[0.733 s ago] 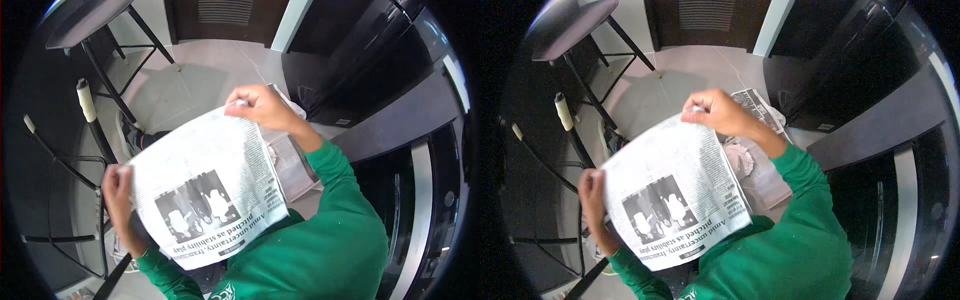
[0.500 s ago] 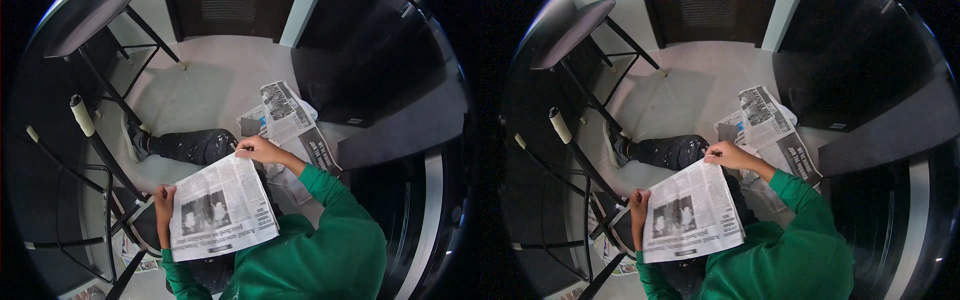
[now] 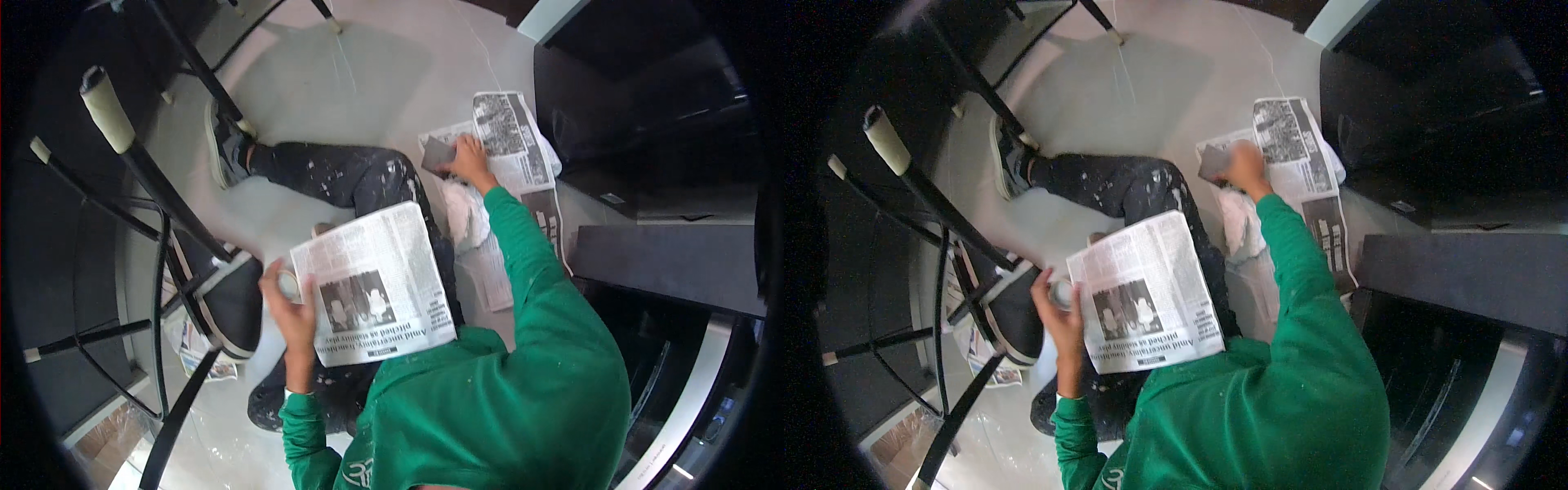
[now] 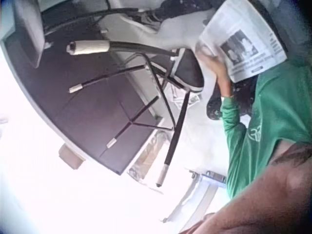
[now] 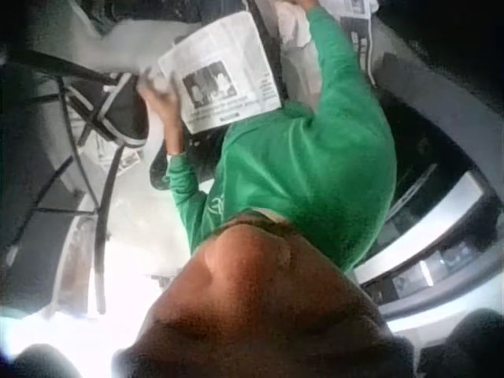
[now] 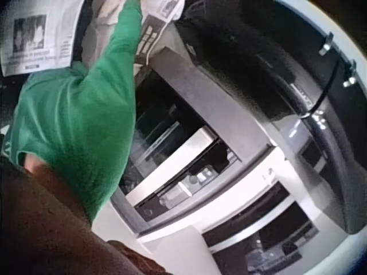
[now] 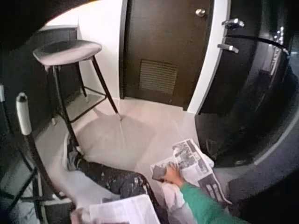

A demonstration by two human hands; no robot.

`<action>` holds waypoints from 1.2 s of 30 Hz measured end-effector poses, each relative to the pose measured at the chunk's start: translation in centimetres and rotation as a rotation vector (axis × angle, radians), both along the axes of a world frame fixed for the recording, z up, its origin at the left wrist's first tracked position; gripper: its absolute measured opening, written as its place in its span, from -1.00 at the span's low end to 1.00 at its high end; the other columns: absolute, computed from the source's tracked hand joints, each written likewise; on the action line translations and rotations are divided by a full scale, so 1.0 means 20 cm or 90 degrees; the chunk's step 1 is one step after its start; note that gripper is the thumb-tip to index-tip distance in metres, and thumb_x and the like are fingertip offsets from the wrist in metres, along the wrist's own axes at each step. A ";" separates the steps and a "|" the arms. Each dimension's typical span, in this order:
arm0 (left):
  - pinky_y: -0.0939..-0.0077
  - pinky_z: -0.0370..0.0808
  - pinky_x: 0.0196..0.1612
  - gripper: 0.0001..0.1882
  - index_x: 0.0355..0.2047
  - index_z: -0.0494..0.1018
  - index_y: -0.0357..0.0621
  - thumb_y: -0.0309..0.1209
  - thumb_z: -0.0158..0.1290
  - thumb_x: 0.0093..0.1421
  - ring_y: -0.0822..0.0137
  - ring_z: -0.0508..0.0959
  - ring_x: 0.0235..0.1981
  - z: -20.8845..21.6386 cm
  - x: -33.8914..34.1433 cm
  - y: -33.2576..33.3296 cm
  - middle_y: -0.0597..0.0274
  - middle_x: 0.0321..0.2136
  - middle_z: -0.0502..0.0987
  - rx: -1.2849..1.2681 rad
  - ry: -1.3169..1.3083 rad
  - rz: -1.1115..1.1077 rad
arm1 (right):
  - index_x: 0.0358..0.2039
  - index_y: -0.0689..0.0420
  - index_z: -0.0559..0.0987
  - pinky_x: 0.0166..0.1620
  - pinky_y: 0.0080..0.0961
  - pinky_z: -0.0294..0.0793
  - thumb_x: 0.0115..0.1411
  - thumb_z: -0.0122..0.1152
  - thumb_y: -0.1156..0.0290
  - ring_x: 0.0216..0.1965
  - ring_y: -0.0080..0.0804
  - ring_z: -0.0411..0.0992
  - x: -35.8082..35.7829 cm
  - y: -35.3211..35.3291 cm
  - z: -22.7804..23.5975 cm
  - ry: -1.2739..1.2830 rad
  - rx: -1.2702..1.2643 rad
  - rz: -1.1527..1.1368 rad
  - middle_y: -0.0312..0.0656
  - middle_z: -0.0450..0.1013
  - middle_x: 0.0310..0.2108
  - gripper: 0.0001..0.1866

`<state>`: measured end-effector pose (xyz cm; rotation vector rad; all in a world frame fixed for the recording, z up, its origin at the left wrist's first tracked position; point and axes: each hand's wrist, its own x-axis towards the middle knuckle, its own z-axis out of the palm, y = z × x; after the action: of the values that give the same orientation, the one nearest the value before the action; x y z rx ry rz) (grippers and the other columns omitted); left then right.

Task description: The person sits on the floor and wraps newspaper around the legs of a chair. They tear the newspaper into sections, place them against the metal legs, and secure the paper with masking tape. They handle several pieces of paper and a roll of tape while working on multiple legs of the chair.

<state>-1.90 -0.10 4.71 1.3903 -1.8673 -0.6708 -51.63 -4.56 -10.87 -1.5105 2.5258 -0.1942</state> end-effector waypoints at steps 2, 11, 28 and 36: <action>0.06 0.33 0.22 -0.22 0.17 0.37 -0.34 -0.27 0.45 0.01 -0.11 0.44 0.13 0.17 -0.17 0.21 -0.13 0.07 0.47 0.082 0.046 -0.153 | -0.02 0.16 0.52 0.17 -0.06 0.38 -0.27 0.69 -0.04 0.15 0.02 0.37 0.03 0.02 0.01 -0.028 0.002 -0.020 0.01 0.48 0.03 -0.15; -0.10 0.04 0.45 -0.02 0.42 0.16 -0.06 -0.22 0.36 0.01 -0.08 0.14 0.42 0.19 -0.42 0.54 -0.05 0.38 0.17 0.041 -0.219 -0.576 | 0.06 0.17 0.52 -0.10 -0.29 0.55 0.16 0.47 0.32 -0.14 -0.41 0.57 0.05 0.19 0.36 -0.735 -0.284 -0.232 -0.21 0.60 -0.11 -0.51; -0.11 0.14 0.44 -0.38 0.15 0.46 -0.21 -0.51 0.20 0.00 -0.04 0.26 0.39 0.14 -0.29 0.61 0.03 0.26 0.39 0.003 -0.104 -0.514 | 0.14 0.28 0.45 0.24 -0.28 0.40 0.36 0.25 0.29 0.15 -0.30 0.46 0.43 1.01 0.99 -0.974 -0.169 -0.325 -0.10 0.50 0.10 -0.56; 0.14 0.55 0.14 -0.50 0.00 0.55 -0.30 -0.74 0.17 -0.03 -0.06 0.57 0.13 0.05 -0.24 0.61 -0.06 0.04 0.57 -0.037 0.172 -0.286 | 0.09 0.31 0.48 0.18 -0.34 0.44 0.36 0.26 0.28 0.07 -0.34 0.51 0.49 0.98 1.03 -0.981 -0.037 -0.241 -0.09 0.55 0.01 -0.57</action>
<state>-6.69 12.16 5.62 0.7964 -1.9698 -0.9620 -41.78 14.98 9.75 -0.3884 1.4095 -1.0004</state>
